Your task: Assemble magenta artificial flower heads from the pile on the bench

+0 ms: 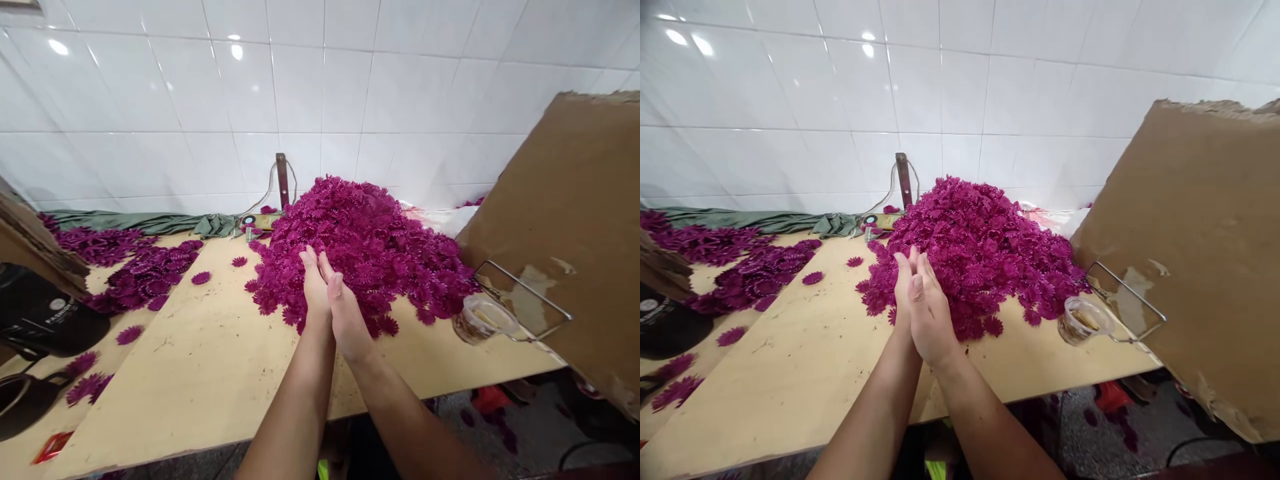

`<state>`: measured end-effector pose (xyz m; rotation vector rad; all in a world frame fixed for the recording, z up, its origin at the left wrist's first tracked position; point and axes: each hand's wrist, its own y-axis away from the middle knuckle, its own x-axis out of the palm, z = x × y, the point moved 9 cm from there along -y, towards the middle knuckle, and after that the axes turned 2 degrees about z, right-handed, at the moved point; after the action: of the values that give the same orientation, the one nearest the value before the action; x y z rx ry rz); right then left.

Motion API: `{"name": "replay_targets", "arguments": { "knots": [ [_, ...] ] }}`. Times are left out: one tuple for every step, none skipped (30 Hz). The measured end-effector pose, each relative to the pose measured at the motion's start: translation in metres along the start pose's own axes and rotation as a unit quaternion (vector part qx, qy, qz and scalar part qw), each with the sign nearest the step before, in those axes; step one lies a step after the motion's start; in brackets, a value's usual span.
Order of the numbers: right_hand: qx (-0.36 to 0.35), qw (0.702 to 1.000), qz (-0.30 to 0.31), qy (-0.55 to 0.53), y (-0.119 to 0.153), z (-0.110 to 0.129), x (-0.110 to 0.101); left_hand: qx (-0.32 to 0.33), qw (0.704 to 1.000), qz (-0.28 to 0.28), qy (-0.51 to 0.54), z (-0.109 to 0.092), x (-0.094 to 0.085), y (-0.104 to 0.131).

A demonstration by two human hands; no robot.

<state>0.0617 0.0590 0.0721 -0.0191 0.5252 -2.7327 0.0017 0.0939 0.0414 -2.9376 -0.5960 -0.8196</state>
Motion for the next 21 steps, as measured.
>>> {"name": "replay_targets", "arguments": {
  "knots": [
    [-0.003, 1.0, -0.012, 0.006, 0.006, 0.0, 0.0, 0.004, 1.0, -0.012, 0.004, -0.004, -0.001, 0.0],
    [-0.003, 1.0, -0.027, 0.012, 0.012, 0.0, 0.0, 0.01, 1.0, -0.023, 0.009, -0.008, -0.002, 0.0],
    [-0.002, 0.999, -0.043, 0.017, 0.018, 0.0, 0.0, 0.019, 0.999, -0.029, 0.01, -0.013, -0.001, 0.0],
    [-0.002, 0.998, -0.059, 0.02, 0.023, 0.0, 0.0, 0.028, 0.999, -0.021, 0.003, -0.018, 0.002, 0.001],
    [0.0, 0.997, -0.073, 0.02, 0.027, 0.0, -0.001, 0.031, 0.999, -0.007, -0.014, -0.021, 0.007, 0.001],
    [0.0, 0.996, -0.085, 0.02, 0.028, 0.0, -0.003, 0.026, 0.999, 0.015, -0.037, -0.02, 0.012, 0.003],
    [0.004, 0.995, -0.095, 0.013, 0.026, 0.0, -0.006, 0.016, 0.997, 0.042, -0.063, -0.017, 0.018, 0.005],
    [0.011, 0.995, -0.098, 0.003, 0.021, 0.0, -0.009, 0.006, 0.994, 0.069, -0.085, -0.012, 0.024, 0.009],
    [0.017, 0.995, -0.099, -0.011, 0.015, 0.001, -0.013, -0.004, 0.991, 0.092, -0.101, -0.006, 0.028, 0.013],
    [0.029, 0.994, -0.1, -0.029, 0.007, 0.0, -0.017, -0.008, 0.988, 0.106, -0.108, 0.0, 0.03, 0.017],
    [0.048, 0.993, -0.085, -0.06, -0.002, -0.002, -0.019, -0.002, 0.988, 0.112, -0.107, 0.005, 0.031, 0.022],
    [0.065, 0.991, -0.072, -0.087, -0.01, -0.004, -0.021, 0.008, 0.988, 0.119, -0.101, 0.009, 0.032, 0.026],
    [0.08, 0.989, -0.062, -0.112, -0.017, -0.005, -0.023, 0.021, 0.987, 0.125, -0.095, 0.011, 0.033, 0.03],
    [0.091, 0.986, -0.056, -0.129, -0.024, -0.005, -0.025, 0.033, 0.987, 0.131, -0.088, 0.012, 0.034, 0.034],
    [0.097, 0.984, -0.058, -0.137, -0.029, -0.005, -0.028, 0.045, 0.986, 0.136, -0.082, 0.012, 0.036, 0.037],
    [0.103, 0.983, -0.065, -0.136, -0.034, -0.004, -0.032, 0.056, 0.986, 0.14, -0.077, 0.01, 0.038, 0.04],
    [0.112, 0.982, -0.072, -0.132, -0.038, -0.005, -0.035, 0.063, 0.985, 0.143, -0.074, 0.009, 0.041, 0.043],
    [0.121, 0.982, -0.076, -0.125, -0.041, -0.005, -0.038, 0.064, 0.985, 0.143, -0.069, 0.007, 0.043, 0.044],
    [0.129, 0.982, -0.075, -0.116, -0.043, -0.006, -0.039, 0.06, 0.986, 0.14, -0.063, 0.006, 0.045, 0.045],
    [0.13, 0.983, -0.074, -0.103, -0.044, -0.006, -0.039, 0.051, 0.988, 0.139, -0.052, 0.005, 0.046, 0.045],
    [0.121, 0.986, -0.074, -0.085, -0.043, -0.004, -0.039, 0.039, 0.989, 0.138, -0.036, 0.004, 0.047, 0.044]
  ]
}}
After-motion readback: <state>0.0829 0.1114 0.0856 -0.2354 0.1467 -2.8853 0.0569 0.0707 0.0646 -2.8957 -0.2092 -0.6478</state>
